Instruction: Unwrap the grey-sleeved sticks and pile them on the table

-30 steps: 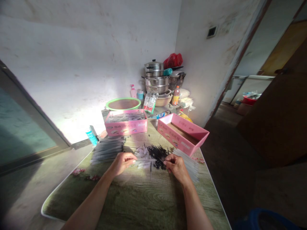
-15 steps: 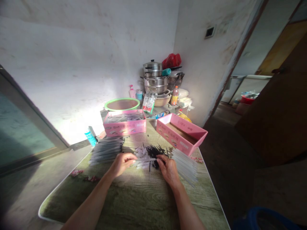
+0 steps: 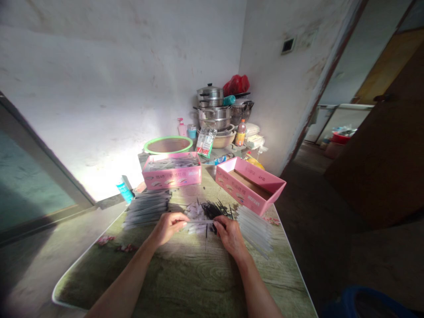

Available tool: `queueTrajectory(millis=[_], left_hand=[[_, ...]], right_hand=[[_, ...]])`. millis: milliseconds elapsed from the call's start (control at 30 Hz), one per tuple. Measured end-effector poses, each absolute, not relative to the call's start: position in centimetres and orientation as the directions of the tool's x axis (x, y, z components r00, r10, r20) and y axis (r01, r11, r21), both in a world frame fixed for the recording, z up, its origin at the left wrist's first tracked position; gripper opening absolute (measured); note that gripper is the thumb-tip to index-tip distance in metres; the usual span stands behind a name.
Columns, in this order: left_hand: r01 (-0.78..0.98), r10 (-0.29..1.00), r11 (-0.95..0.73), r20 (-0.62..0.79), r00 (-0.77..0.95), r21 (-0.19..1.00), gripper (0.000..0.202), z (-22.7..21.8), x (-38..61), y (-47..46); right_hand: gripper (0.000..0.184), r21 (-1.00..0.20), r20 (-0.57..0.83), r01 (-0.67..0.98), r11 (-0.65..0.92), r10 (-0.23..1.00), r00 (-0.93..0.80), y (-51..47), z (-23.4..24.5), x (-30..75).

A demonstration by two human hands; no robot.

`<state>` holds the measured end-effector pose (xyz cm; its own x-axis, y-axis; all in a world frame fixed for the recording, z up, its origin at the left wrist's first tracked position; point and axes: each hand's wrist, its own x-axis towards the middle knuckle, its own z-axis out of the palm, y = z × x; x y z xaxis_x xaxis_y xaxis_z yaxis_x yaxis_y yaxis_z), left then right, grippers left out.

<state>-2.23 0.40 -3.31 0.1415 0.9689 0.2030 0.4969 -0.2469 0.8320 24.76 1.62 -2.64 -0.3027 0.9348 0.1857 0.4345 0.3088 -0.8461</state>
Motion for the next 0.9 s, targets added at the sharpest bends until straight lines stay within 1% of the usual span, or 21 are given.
queueTrajectory(millis=[167, 267, 333, 467, 533, 567, 633, 700, 767, 833, 900], left_hand=[[0.514, 0.971, -0.238, 0.186, 0.151, 0.824, 0.024, -3.4, -2.3, 0.4], [0.537, 0.971, -0.24, 0.199, 0.134, 0.809, 0.022, -3.1, -2.6, 0.5], [0.559, 0.968, -0.246, 0.228, 0.102, 0.792, 0.021, -2.9, -2.9, 0.5], [0.624, 0.944, -0.237, 0.327, -0.032, 0.744, 0.018, -2.4, -3.5, 0.8], [0.638, 0.935, -0.223, 0.348, -0.074, 0.737, 0.017, -2.4, -3.7, 0.9], [0.636, 0.935, -0.221, 0.346, -0.077, 0.74, 0.017, -2.5, -3.7, 0.9], [0.62, 0.943, -0.229, 0.328, -0.049, 0.75, 0.018, -2.6, -3.7, 0.9], [0.606, 0.95, -0.237, 0.313, -0.021, 0.759, 0.019, -2.7, -3.5, 0.9], [0.6, 0.952, -0.243, 0.306, -0.003, 0.762, 0.019, -2.9, -3.4, 0.9], [0.593, 0.953, -0.256, 0.303, 0.022, 0.763, 0.019, -3.1, -3.2, 0.9], [0.582, 0.951, -0.281, 0.302, 0.062, 0.763, 0.018, -3.2, -2.9, 0.9]], right_hand=[[0.035, -0.87, 0.149, 0.417, 0.261, 0.948, -0.283, 1.7, -3.1, 24.9], [0.034, -0.867, 0.167, 0.423, 0.262, 0.954, -0.249, 2.1, -2.9, 25.7], [0.035, -0.852, 0.224, 0.45, 0.268, 0.963, -0.15, 2.4, -2.7, 26.6], [0.038, -0.822, 0.334, 0.528, 0.213, 0.931, 0.144, 2.9, -2.8, 28.1], [0.034, -0.787, 0.356, 0.591, 0.176, 0.912, 0.202, 3.0, -3.0, 28.2], [0.032, -0.75, 0.356, 0.642, 0.158, 0.914, 0.192, 2.9, -3.1, 28.0], [0.028, -0.634, 0.321, 0.764, 0.121, 0.94, 0.117, 2.8, -3.2, 27.6], [0.025, -0.506, 0.236, 0.857, 0.094, 0.971, 0.032, 2.5, -3.0, 27.0], [0.024, -0.427, 0.152, 0.9, 0.088, 0.988, -0.025, 2.3, -2.6, 26.7], [0.021, -0.421, 0.13, 0.902, 0.101, 0.99, -0.05, 2.1, -2.2, 26.5], [0.023, -0.504, 0.177, 0.849, 0.157, 0.981, -0.077, 1.9, -1.9, 26.2]])
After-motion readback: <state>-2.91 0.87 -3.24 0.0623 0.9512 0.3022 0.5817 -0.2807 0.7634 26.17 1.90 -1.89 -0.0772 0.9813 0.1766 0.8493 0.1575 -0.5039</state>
